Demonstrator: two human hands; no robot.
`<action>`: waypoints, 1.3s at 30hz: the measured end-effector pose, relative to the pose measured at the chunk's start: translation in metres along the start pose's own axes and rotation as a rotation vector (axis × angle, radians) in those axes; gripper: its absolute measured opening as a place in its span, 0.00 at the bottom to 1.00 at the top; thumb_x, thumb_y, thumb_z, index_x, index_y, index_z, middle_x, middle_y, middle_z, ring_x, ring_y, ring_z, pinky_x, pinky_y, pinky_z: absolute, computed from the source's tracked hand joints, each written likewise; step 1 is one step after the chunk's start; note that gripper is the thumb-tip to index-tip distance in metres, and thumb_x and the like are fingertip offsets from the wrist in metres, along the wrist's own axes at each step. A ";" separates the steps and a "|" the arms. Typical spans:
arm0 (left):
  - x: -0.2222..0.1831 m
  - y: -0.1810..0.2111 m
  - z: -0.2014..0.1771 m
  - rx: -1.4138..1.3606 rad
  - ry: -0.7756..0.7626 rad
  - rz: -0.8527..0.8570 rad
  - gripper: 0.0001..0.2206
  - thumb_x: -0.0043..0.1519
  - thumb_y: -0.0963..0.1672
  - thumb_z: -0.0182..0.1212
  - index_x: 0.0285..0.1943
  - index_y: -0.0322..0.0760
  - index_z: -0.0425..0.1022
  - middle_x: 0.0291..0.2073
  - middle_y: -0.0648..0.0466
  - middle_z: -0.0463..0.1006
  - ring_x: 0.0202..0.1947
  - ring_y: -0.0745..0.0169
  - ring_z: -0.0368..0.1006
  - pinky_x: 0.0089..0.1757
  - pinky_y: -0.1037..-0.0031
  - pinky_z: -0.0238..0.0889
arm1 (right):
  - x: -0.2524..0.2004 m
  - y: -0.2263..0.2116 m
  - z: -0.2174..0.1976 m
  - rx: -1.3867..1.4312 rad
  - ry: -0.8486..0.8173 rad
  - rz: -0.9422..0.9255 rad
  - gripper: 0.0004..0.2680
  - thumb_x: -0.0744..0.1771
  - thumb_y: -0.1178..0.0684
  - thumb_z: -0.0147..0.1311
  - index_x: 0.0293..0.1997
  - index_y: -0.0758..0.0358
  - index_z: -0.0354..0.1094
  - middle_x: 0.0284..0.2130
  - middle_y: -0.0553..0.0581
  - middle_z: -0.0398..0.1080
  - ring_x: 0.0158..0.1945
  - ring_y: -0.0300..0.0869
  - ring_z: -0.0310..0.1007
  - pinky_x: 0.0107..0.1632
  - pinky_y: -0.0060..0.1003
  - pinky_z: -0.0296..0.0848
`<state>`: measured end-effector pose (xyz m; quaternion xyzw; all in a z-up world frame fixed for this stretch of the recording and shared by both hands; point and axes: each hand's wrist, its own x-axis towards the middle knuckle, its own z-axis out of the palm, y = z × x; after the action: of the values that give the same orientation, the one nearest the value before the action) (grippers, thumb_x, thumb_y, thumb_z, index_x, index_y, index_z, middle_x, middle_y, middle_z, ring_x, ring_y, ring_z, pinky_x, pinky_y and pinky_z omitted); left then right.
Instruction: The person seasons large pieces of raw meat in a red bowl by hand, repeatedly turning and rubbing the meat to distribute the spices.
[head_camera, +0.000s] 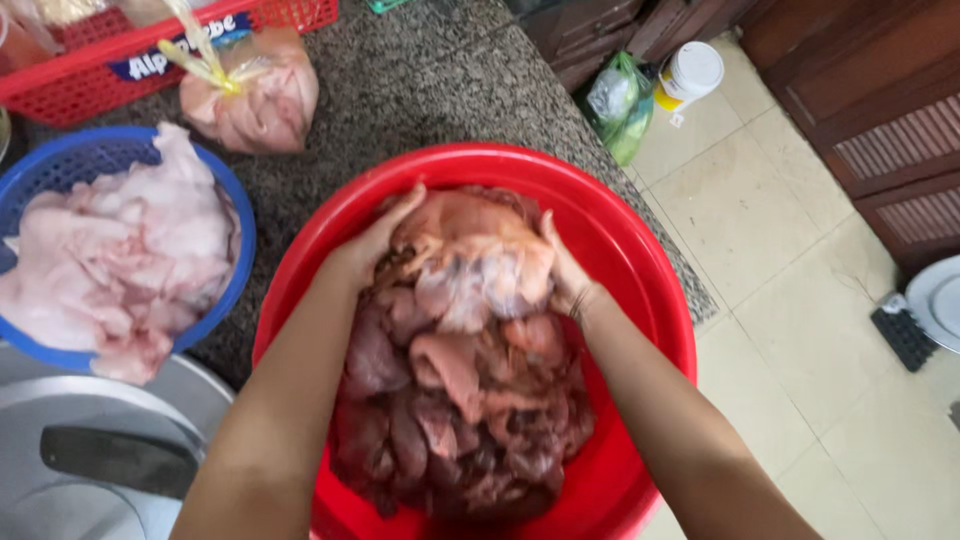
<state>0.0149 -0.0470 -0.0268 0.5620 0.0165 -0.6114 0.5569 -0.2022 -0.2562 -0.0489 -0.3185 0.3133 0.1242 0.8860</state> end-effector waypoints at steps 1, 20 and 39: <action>0.005 0.000 -0.001 -0.111 -0.106 0.011 0.45 0.55 0.64 0.66 0.74 0.33 0.69 0.59 0.42 0.74 0.49 0.50 0.72 0.45 0.61 0.69 | 0.006 -0.001 -0.001 0.025 -0.047 0.024 0.38 0.64 0.18 0.35 0.71 0.64 0.58 0.61 0.65 0.69 0.62 0.55 0.70 0.64 0.55 0.68; -0.187 -0.040 0.062 1.048 -0.255 0.710 0.58 0.38 0.55 0.77 0.81 0.41 0.50 0.60 0.46 0.76 0.62 0.50 0.72 0.63 0.61 0.56 | -0.159 0.018 0.119 -1.213 -0.191 -0.534 0.36 0.56 0.45 0.74 0.72 0.54 0.58 0.71 0.57 0.59 0.74 0.51 0.57 0.72 0.49 0.59; -0.277 -0.154 0.046 1.716 -0.283 1.029 0.38 0.44 0.58 0.73 0.68 0.64 0.67 0.71 0.42 0.53 0.72 0.25 0.40 0.60 0.23 0.28 | -0.249 0.200 0.130 -2.254 0.106 -0.862 0.27 0.59 0.36 0.62 0.66 0.30 0.62 0.66 0.65 0.52 0.68 0.78 0.45 0.63 0.81 0.45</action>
<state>-0.1935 0.1650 0.0924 0.6339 -0.7394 -0.1632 0.1576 -0.4163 -0.0247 0.0903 -0.9956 -0.0668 0.0088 0.0655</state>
